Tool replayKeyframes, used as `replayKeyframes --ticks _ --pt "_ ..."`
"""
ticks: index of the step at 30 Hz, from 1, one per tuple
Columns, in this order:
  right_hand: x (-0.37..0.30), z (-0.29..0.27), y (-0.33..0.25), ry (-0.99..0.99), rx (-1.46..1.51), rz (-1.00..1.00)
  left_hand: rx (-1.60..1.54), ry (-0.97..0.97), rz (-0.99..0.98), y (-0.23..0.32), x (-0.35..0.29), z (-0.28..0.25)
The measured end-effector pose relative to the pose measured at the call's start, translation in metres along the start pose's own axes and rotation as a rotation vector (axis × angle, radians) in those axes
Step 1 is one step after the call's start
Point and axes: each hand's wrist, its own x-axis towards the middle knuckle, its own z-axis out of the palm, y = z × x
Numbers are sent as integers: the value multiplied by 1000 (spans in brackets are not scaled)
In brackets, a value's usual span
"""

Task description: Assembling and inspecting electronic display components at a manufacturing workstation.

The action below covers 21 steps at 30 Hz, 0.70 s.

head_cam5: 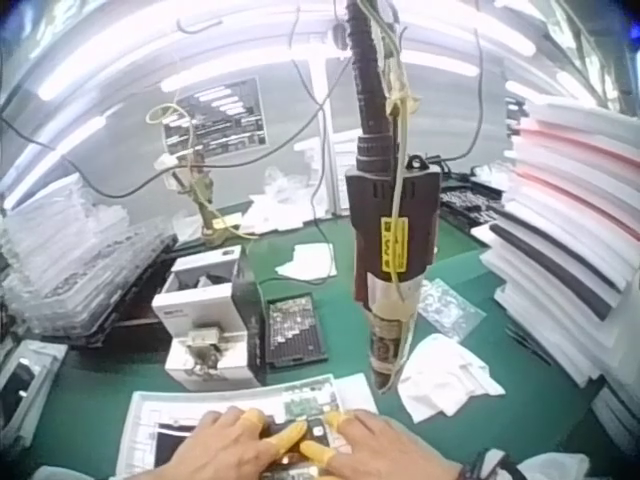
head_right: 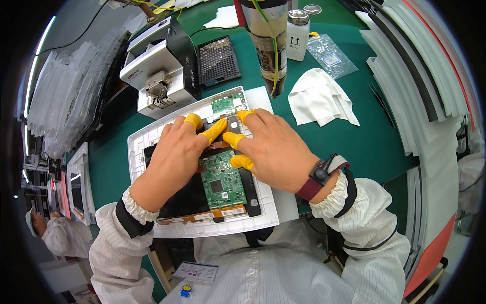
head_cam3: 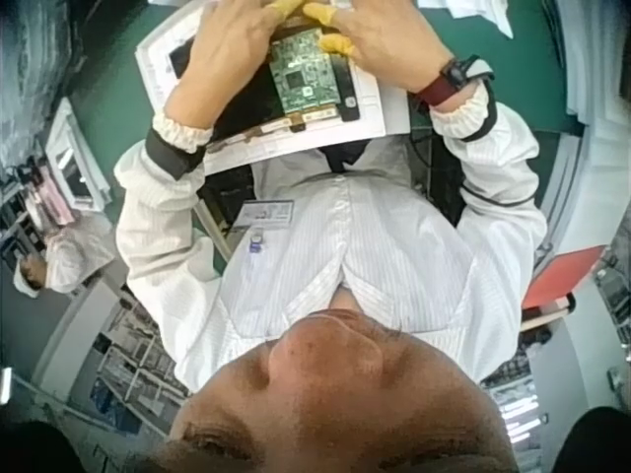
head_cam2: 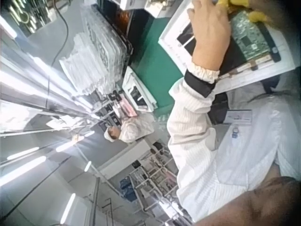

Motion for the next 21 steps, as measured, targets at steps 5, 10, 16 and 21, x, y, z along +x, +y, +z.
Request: replayKeyframes --ticks 5,10,16,21 --pt "2 -5 -3 -139 -18 56 -10 49 19 -1 0 3" --pt "2 -5 -3 -94 0 31 -21 68 16 -1 -1 3" --pt "2 -5 -3 -84 5 24 -20 75 15 0 -3 3" --pt "3 -6 -3 -103 12 31 -18 72 24 -1 -4 2"
